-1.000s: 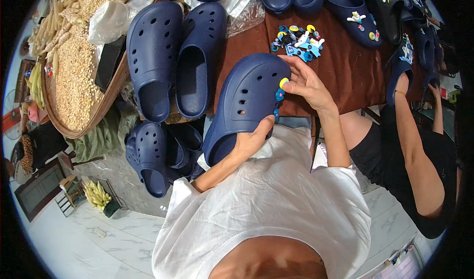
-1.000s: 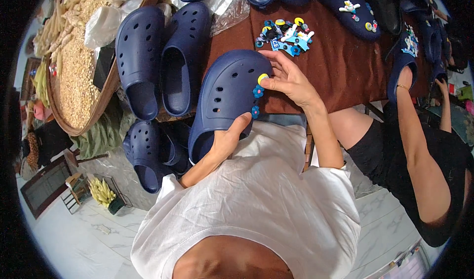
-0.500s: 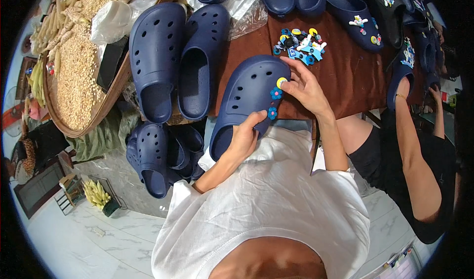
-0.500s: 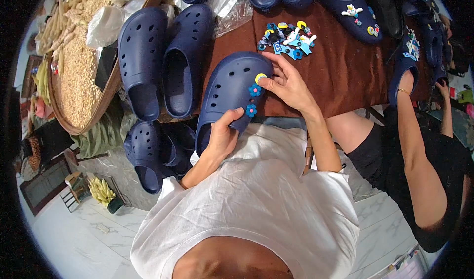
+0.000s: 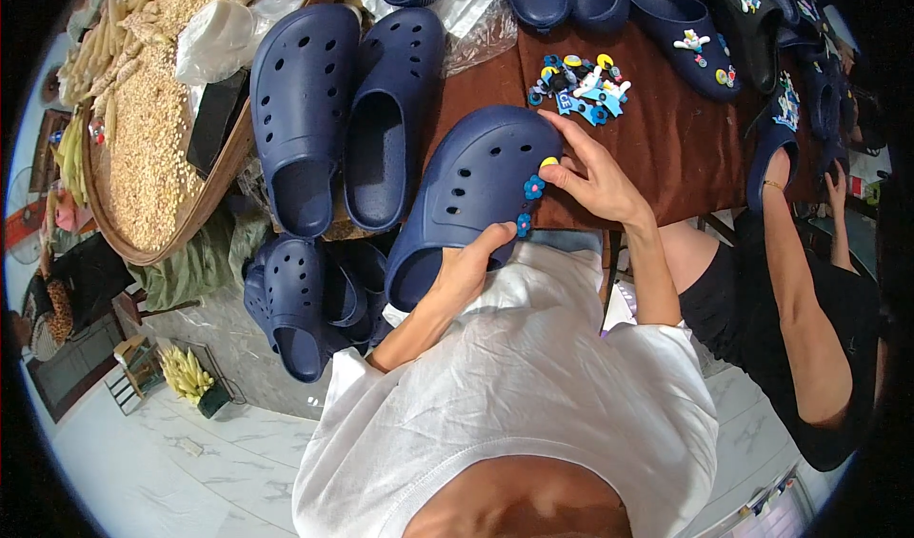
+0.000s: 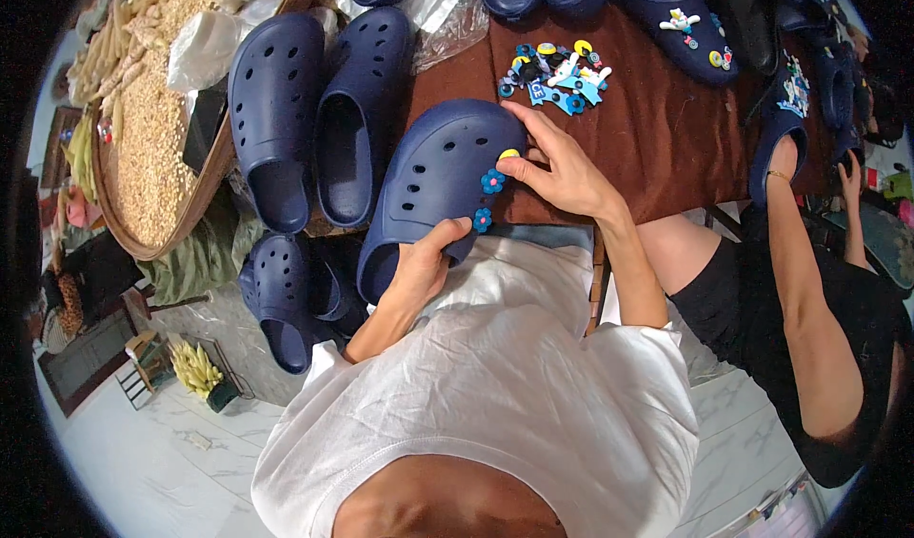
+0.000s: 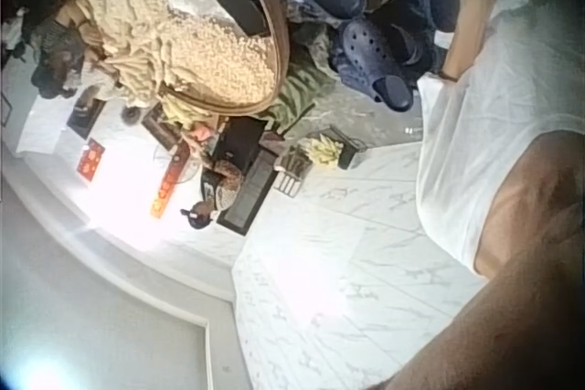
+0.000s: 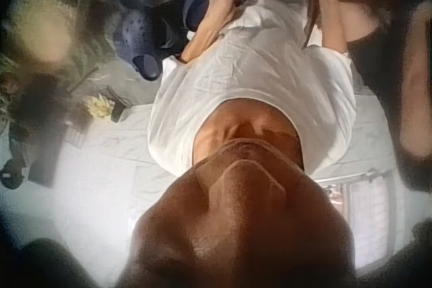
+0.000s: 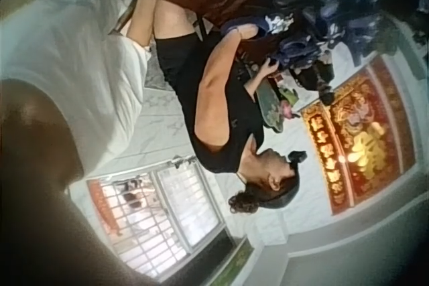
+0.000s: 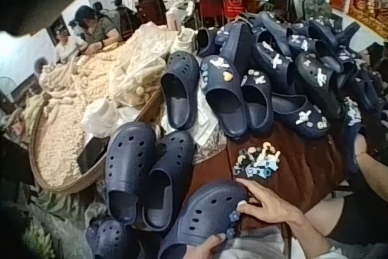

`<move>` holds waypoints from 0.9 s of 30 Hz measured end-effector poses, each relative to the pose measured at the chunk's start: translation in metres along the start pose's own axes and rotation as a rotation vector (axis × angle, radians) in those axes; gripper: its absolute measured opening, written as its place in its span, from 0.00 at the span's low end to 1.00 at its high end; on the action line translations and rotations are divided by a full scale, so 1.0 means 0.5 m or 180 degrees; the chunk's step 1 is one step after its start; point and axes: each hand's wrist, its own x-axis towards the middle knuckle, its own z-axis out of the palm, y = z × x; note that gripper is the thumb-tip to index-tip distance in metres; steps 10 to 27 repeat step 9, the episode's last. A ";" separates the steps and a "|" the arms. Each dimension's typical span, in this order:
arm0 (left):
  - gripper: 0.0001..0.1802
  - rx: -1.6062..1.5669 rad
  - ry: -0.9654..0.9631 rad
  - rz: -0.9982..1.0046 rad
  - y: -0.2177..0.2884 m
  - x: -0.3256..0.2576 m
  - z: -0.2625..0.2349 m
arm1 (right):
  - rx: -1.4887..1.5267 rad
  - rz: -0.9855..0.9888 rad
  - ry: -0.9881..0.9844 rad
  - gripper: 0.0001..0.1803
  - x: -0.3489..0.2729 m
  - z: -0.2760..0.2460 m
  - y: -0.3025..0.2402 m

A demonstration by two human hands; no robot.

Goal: Manually attaching decorative charms to rubber clogs.

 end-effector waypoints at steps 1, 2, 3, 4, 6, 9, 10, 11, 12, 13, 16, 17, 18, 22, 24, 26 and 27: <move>0.24 0.0063 -0.0012 -0.0032 0.003 -0.001 -0.001 | -0.0191 -0.0039 -0.0057 0.37 0.000 -0.004 -0.006; 0.24 0.0126 -0.0024 -0.0063 0.004 -0.002 -0.002 | -0.0382 -0.0078 -0.0114 0.36 0.001 -0.006 -0.009; 0.24 0.0126 -0.0026 -0.0061 0.003 -0.003 -0.001 | -0.0383 -0.0080 -0.0113 0.36 0.001 -0.005 -0.010; 0.24 0.0157 -0.0024 0.0092 0.000 -0.004 0.000 | -0.0630 -0.0097 -0.0059 0.36 0.000 -0.002 -0.011; 0.24 0.0190 -0.0024 0.0251 -0.004 -0.001 -0.001 | -0.0878 -0.0120 -0.0003 0.35 0.000 0.006 -0.011; 0.27 0.0224 0.0059 0.0239 -0.015 0.006 -0.008 | -0.0151 -0.0033 0.0305 0.35 -0.003 0.032 0.006; 0.27 0.0224 0.0059 0.0239 -0.015 0.006 -0.008 | -0.0151 -0.0033 0.0305 0.35 -0.003 0.032 0.006; 0.27 0.0224 0.0059 0.0239 -0.015 0.006 -0.008 | -0.0151 -0.0033 0.0305 0.35 -0.003 0.032 0.006; 0.27 0.0224 0.0059 0.0239 -0.015 0.006 -0.008 | -0.0151 -0.0033 0.0305 0.35 -0.003 0.032 0.006; 0.27 0.0224 0.0059 0.0239 -0.015 0.006 -0.008 | -0.0151 -0.0033 0.0305 0.35 -0.003 0.032 0.006; 0.27 0.0224 0.0059 0.0239 -0.015 0.006 -0.008 | -0.0151 -0.0033 0.0305 0.35 -0.003 0.032 0.006; 0.27 0.0224 0.0059 0.0239 -0.015 0.006 -0.008 | -0.0151 -0.0033 0.0305 0.35 -0.003 0.032 0.006; 0.27 0.0224 0.0059 0.0239 -0.015 0.006 -0.008 | -0.0151 -0.0033 0.0305 0.35 -0.003 0.032 0.006; 0.27 0.0224 0.0059 0.0239 -0.015 0.006 -0.008 | -0.0151 -0.0033 0.0305 0.35 -0.003 0.032 0.006; 0.27 0.0224 0.0059 0.0239 -0.015 0.006 -0.008 | -0.0151 -0.0033 0.0305 0.35 -0.003 0.032 0.006; 0.27 0.0224 0.0059 0.0239 -0.015 0.006 -0.008 | -0.0151 -0.0033 0.0305 0.35 -0.003 0.032 0.006; 0.27 0.0224 0.0059 0.0239 -0.015 0.006 -0.008 | -0.0151 -0.0033 0.0305 0.35 -0.003 0.032 0.006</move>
